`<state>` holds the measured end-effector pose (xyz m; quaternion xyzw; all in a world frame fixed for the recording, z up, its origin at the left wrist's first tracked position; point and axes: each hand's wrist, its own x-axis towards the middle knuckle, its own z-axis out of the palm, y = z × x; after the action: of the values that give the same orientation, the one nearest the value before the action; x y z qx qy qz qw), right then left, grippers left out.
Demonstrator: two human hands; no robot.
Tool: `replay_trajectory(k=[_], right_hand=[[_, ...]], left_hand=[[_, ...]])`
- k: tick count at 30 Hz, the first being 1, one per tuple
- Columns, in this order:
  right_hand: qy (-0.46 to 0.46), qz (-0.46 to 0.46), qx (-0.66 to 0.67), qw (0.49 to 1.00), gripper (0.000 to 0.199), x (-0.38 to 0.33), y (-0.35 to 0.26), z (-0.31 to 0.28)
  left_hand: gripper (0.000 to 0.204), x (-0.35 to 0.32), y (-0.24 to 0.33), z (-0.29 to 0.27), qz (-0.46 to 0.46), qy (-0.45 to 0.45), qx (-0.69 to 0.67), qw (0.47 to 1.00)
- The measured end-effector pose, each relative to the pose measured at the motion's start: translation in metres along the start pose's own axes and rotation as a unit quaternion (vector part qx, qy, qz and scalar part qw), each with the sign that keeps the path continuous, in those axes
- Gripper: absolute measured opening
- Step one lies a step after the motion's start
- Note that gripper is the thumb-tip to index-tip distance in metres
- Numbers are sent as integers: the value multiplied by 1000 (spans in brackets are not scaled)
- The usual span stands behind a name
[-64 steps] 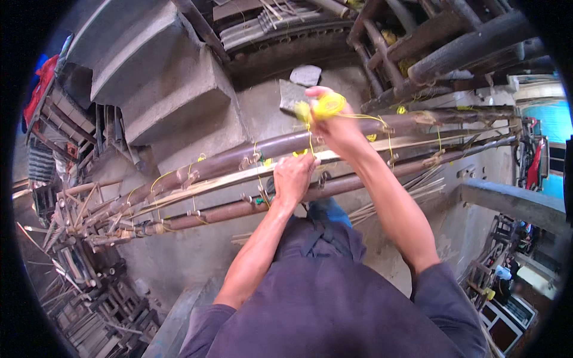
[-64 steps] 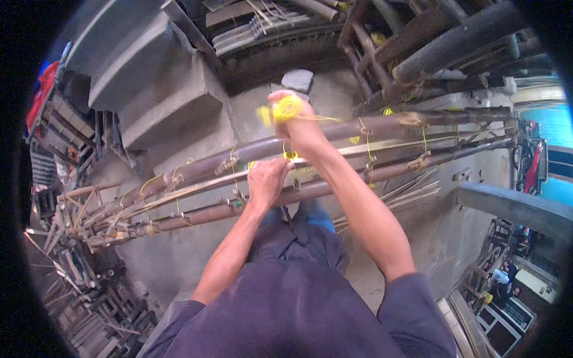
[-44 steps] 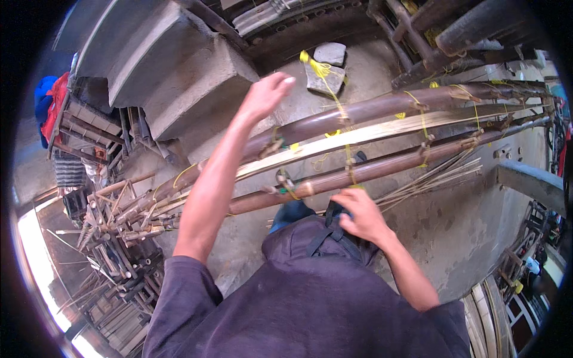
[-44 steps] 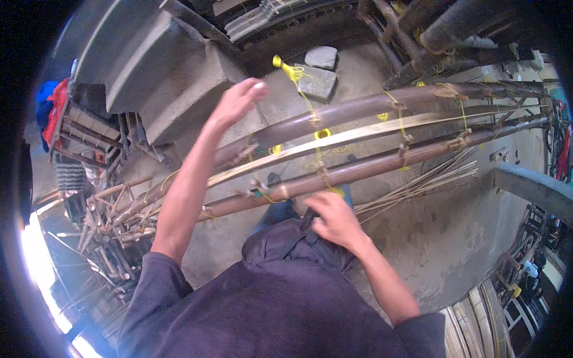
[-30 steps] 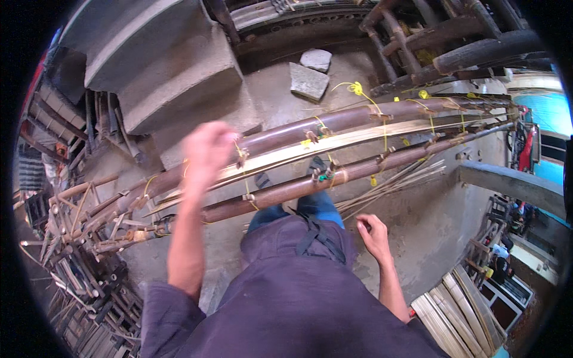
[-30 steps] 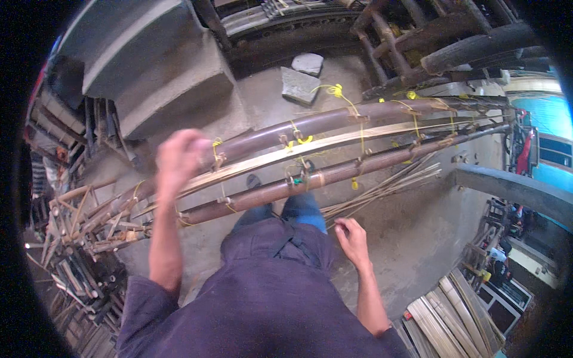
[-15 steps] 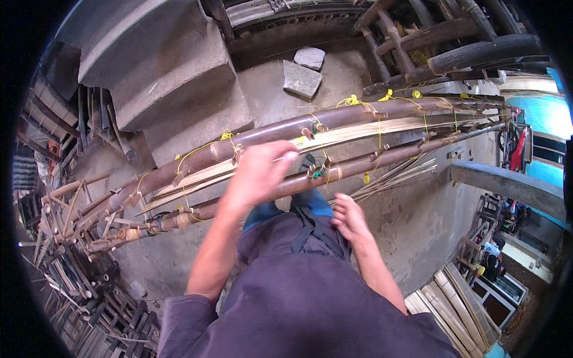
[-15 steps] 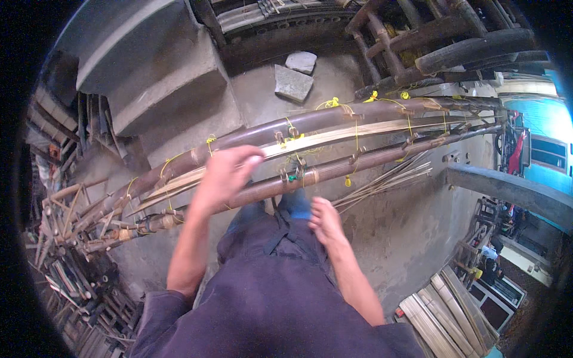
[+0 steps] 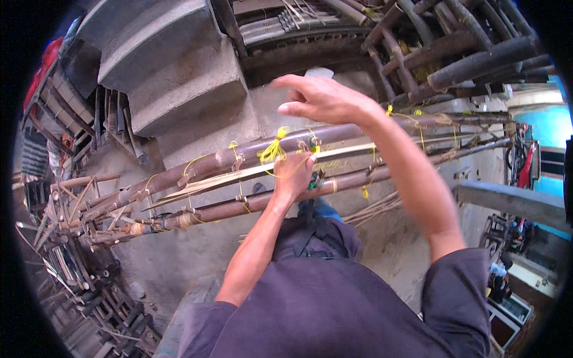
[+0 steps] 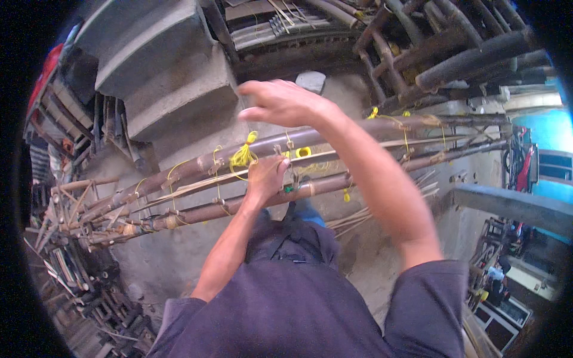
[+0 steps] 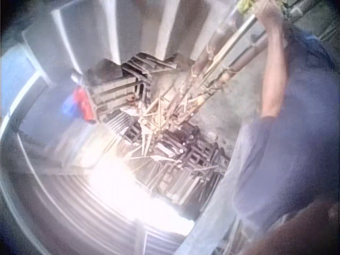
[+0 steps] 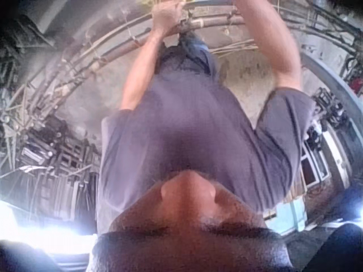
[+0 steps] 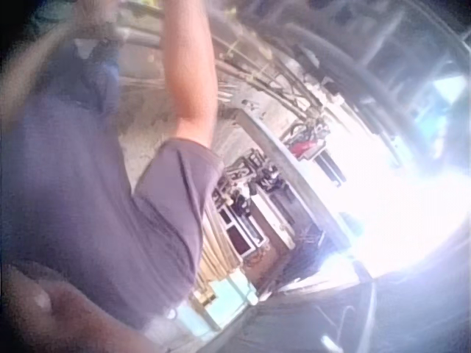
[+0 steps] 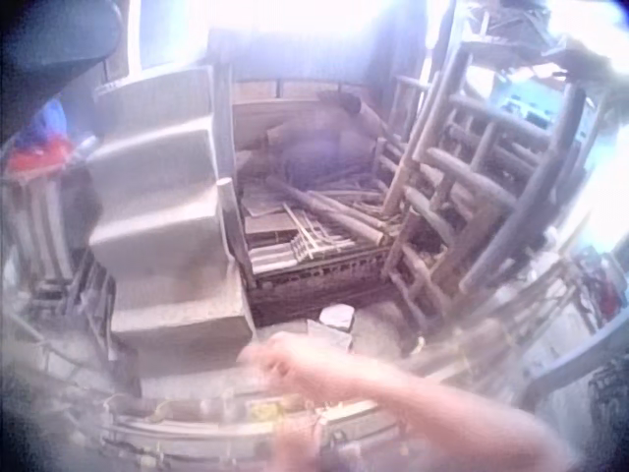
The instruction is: The person repeatedly ties bundles of bamboo poles together using yellow string. They wrap the string around the poles, pull it tight, and tie knots to secure the bundles. The person moves along the length of the poles to tie multiple sections.
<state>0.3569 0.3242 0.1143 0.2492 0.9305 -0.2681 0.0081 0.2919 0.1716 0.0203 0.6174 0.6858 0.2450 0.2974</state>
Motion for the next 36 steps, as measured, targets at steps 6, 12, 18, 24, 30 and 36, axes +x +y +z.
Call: replay_trajectory(k=[6,12,18,24,30,36], right_hand=[[152,152,655,725,33,-15,34,55],[78,-25,425,902,16,-142,-48,146],[81,-79,600,792,10,-138,-46,80],[1,-55,370,927,17,-145,-35,176],[-42,-207,534,819,14,-153,-65,52],[-105,71,288,949,12,-174,-47,192]], left_hand=[[31,12,20,-12,-23,-16,30,999],[34,2,19,-11,-66,-23,-4,998],[34,0,19,-14,-90,-47,14,995],[30,-5,36,-17,-95,-35,-110,989],[36,86,72,-52,3,-121,-132,984],[45,151,-27,32,-206,-165,-132,956]])
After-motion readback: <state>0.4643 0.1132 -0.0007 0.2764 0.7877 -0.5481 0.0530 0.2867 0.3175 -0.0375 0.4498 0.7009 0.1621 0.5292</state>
